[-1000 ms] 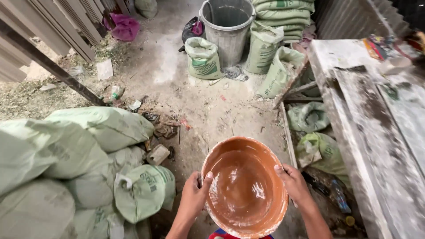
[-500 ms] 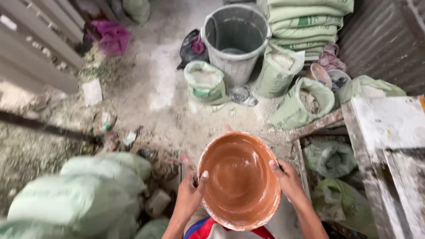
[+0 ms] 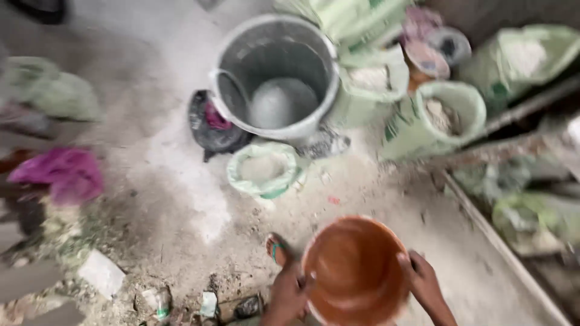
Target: The person fills a bucket with water using a pink cup from a tap, then scoops white powder from a bag into the bucket. Finally, the person mixes the contents of a larger bucket by hand.
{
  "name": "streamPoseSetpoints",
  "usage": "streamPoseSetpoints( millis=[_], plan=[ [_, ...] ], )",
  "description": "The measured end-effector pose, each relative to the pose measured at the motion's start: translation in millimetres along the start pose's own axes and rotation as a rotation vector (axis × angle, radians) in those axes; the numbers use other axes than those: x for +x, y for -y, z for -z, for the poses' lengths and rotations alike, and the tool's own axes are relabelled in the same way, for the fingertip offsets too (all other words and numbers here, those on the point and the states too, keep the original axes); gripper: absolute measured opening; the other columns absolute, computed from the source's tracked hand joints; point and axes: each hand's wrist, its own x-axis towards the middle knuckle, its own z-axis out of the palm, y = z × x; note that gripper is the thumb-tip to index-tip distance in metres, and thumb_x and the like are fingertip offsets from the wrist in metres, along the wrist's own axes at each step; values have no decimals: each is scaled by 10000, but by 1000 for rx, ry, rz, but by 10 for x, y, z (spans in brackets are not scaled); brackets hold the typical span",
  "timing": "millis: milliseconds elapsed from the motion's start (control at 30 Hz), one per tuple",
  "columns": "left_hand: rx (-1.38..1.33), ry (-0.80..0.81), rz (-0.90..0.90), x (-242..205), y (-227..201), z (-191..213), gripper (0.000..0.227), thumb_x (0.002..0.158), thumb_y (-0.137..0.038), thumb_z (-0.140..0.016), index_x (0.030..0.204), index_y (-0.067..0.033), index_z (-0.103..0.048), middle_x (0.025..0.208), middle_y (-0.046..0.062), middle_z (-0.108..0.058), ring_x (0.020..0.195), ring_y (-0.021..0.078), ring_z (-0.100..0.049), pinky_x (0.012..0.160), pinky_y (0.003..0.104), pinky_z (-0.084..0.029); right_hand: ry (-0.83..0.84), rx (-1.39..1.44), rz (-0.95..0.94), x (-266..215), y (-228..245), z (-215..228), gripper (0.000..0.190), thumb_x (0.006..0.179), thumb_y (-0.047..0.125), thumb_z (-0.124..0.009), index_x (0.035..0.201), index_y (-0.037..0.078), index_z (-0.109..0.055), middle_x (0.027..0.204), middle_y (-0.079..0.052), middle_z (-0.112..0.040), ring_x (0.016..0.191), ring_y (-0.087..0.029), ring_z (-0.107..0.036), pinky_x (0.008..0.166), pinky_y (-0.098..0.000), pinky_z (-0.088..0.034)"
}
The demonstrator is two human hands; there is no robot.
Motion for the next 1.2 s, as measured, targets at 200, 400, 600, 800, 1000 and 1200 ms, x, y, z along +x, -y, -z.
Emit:
streamPoseSetpoints(
  millis=[200,400,600,800,1000,1200],
  plan=[
    [56,350,229,1588,500,251,303,976,-292,-612,1181,-91,-515,706,165,-687,547,270,-706,583,409,-598,-41,122,-7,919,-307,-1177,490,926,541,-529,965,74,-671,791,-67,-671,772,-158,-601,769,-376,-496],
    [123,380,203,2926,1976,-654,392,992,-258,-622,1279,-57,-449,787,152,-712,546,228,-718,565,417,-621,3,-38,-154,2180,-1036,-2205,601,1013,590,-522,1026,-2,-632,815,-202,-649,766,-300,-566,760,-408,-513],
    [55,229,125,3900,3324,-1572,252,992,-258,-641,1022,-26,-550,697,189,-685,500,251,-659,522,389,-555,-78,-22,-21,3356,-1619,-2744,567,1009,595,-498,945,38,-584,719,-201,-592,670,-305,-537,657,-452,-477],
    [-101,189,282,4300,3334,-1801,202,986,-227,-612,988,-49,-516,661,107,-644,483,193,-642,451,379,-532,-83,-200,165,4111,-1626,-2903,428,1050,463,-522,944,51,-567,731,-228,-594,658,-419,-559,643,-483,-470],
    [-171,4,234,4563,3631,-1901,246,992,-225,-651,969,-27,-507,639,131,-605,439,186,-604,398,353,-506,-87,-290,246,4600,-1596,-3120,461,1031,495,-587,950,41,-580,792,-229,-643,755,-464,-621,655,-505,-497],
    [-326,-48,154,4394,3749,-2005,278,1004,-244,-652,997,-8,-506,743,108,-581,554,145,-571,428,343,-572,-127,-176,181,4632,-1745,-3052,453,993,430,-702,1089,-4,-617,862,-195,-706,758,-372,-700,689,-457,-566]
  ],
)
